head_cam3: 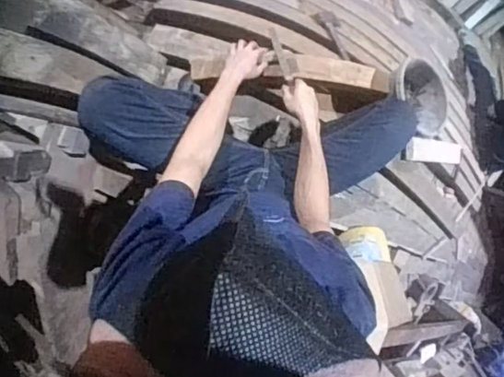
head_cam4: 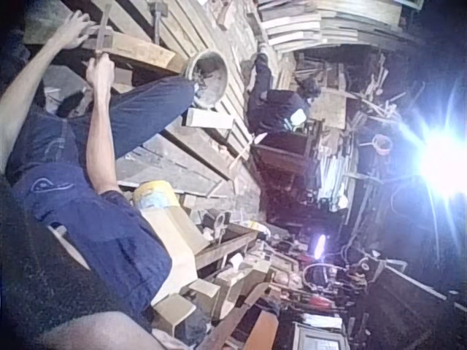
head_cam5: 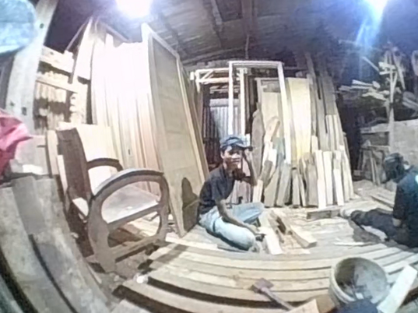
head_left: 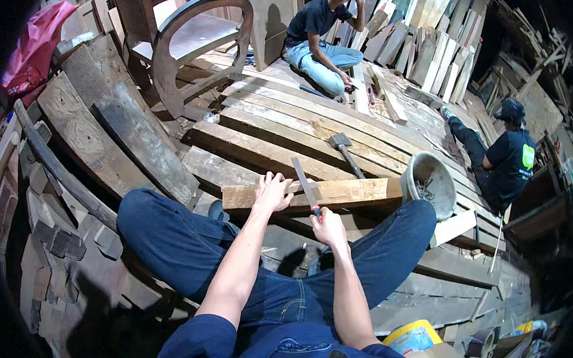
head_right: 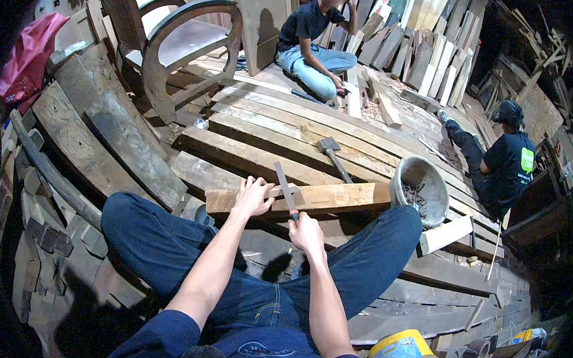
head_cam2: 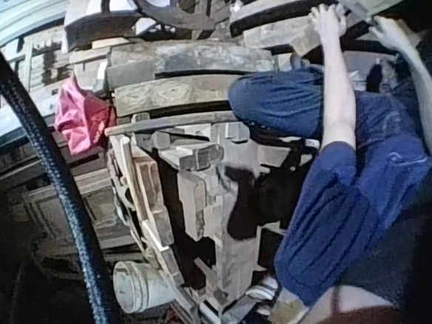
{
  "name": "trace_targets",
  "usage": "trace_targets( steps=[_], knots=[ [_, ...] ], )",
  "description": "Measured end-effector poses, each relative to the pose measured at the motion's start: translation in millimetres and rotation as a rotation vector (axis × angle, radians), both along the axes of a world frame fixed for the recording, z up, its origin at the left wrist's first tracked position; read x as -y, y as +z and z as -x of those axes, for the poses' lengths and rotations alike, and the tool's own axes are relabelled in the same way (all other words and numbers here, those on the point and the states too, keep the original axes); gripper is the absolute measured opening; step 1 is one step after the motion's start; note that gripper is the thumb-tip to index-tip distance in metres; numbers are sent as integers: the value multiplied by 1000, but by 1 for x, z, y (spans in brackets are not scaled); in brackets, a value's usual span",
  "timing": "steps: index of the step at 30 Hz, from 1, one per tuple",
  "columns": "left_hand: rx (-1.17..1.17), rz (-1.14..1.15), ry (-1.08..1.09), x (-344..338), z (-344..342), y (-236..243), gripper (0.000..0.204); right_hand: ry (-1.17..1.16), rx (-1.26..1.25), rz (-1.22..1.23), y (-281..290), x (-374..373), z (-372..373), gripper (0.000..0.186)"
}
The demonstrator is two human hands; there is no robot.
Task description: Use a metal file to shape and smooth the edges of a small wooden block.
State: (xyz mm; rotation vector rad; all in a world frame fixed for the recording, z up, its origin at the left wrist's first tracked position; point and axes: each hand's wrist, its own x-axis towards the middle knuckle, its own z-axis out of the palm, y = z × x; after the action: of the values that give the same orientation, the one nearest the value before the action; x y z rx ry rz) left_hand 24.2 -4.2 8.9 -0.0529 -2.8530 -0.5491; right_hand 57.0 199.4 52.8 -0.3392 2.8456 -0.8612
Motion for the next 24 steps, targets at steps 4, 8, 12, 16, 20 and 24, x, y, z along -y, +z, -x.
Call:
trace_targets(
  steps=[4, 8, 12, 16, 20, 24],
  knots=[
    [34, 47, 10, -2, 1, 3, 39, -16, -43, 32, 0, 2, -2, 34],
    [77, 93, 22, -2, 5, 1, 44, -13, -15, 29, -2, 0, -2, 35],
    [131, 79, 23, -5, 7, 0, 46, -4, 12, -12, -3, -3, -3, 35],
    [134, 102, 51, -9, 11, 1, 37, 6, -9, -16, -15, -5, 0, 35],
    [115, 41, 88, 7, 19, -1, 31, -17, -22, -105, 5, 7, -10, 34],
    [238, 64, 86, 5, 22, 7, 28, -12, -59, -142, 11, -2, -39, 32]
  ],
)
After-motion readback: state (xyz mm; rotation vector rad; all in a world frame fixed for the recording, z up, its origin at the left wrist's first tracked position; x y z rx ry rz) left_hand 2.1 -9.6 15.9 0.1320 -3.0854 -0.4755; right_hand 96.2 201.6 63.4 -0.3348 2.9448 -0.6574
